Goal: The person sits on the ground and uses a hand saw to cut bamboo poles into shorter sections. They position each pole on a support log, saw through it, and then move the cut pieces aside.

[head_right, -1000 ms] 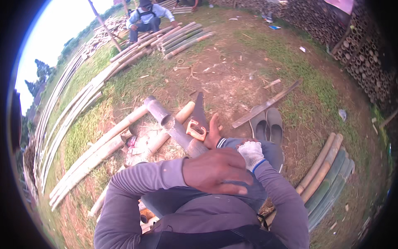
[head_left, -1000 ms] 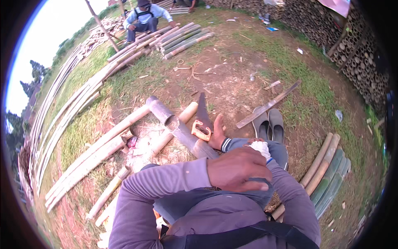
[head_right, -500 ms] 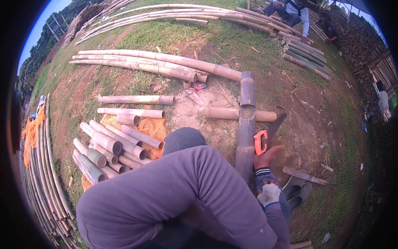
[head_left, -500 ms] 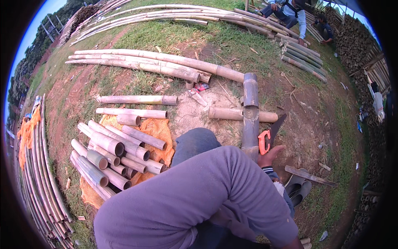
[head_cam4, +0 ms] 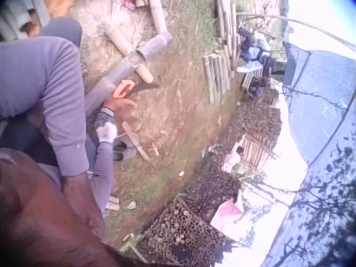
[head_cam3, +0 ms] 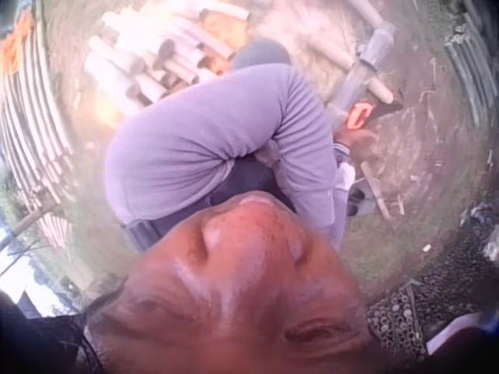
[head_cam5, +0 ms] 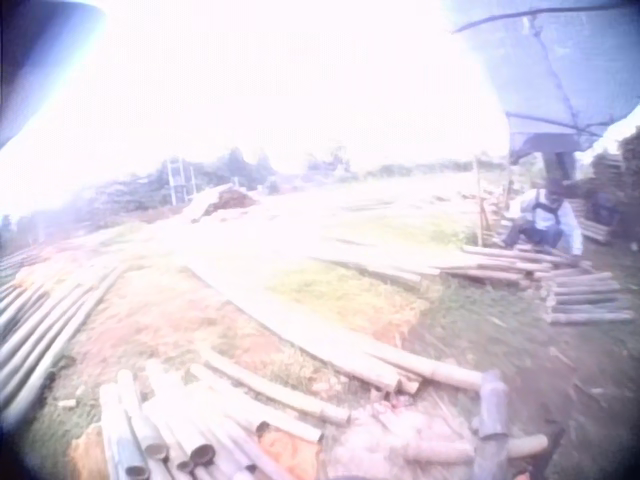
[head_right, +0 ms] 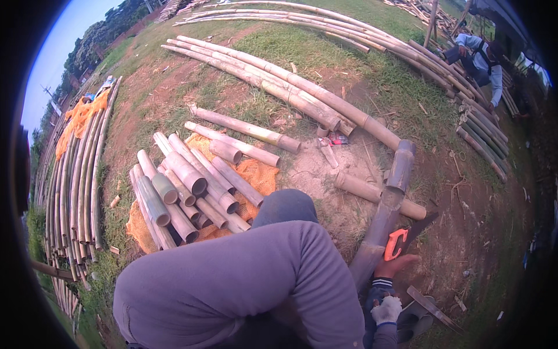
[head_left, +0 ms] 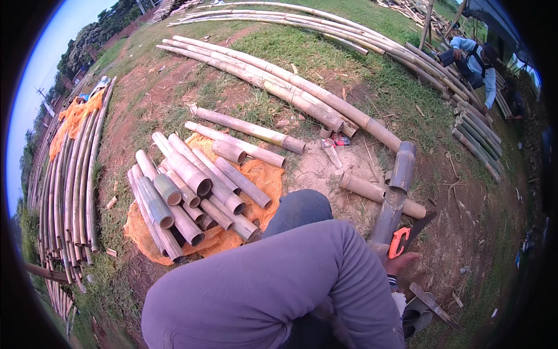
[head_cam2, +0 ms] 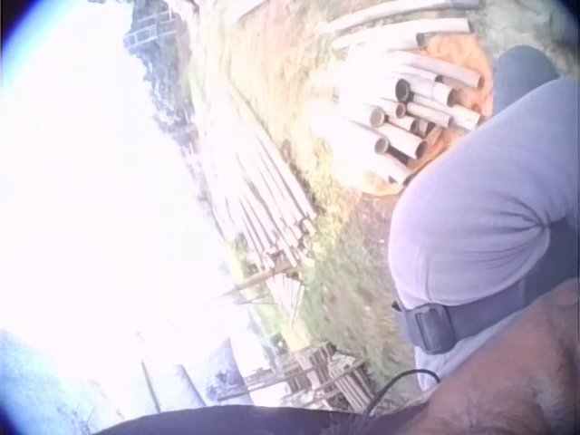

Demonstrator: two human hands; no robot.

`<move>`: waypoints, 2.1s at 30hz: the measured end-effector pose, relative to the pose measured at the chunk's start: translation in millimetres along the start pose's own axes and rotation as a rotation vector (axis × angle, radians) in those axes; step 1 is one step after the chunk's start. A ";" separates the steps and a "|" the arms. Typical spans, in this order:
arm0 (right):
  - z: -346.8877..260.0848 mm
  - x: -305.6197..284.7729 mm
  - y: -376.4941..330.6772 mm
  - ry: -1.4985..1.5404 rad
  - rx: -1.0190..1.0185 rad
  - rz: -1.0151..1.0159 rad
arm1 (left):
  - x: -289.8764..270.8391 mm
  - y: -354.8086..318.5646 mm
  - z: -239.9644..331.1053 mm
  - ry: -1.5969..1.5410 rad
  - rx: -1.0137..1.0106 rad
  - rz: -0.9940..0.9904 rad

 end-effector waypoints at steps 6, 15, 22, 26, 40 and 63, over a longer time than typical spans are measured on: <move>-13.3 18.3 40.2 0.335 0.232 0.222 | -128.4 -112.2 45.8 0.148 -0.783 -0.030; -44.4 -7.4 30.5 0.184 0.250 0.260 | -258.1 -604.7 93.5 0.697 -2.152 0.744; -55.3 -11.5 41.1 0.127 0.276 0.231 | -339.3 -662.2 97.9 1.039 -2.541 0.155; -50.5 -4.0 52.3 0.131 0.311 0.185 | -364.7 -691.2 83.3 1.167 -2.519 0.179; -41.3 1.7 62.5 0.206 0.309 0.165 | -355.8 -679.3 118.8 1.068 -2.428 -0.265; -39.7 4.0 29.3 0.298 0.375 0.380 | -312.6 -315.1 -103.0 1.082 -1.111 0.043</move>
Point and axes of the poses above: each hand's wrist, its own y-axis towards the middle knuckle, its own x-axis out of the palm, z = x × y, the point moved 4 cm from there along y, towards the middle knuckle, and after that the axes turned 13 degrees about -z, right-handed, at the moved point
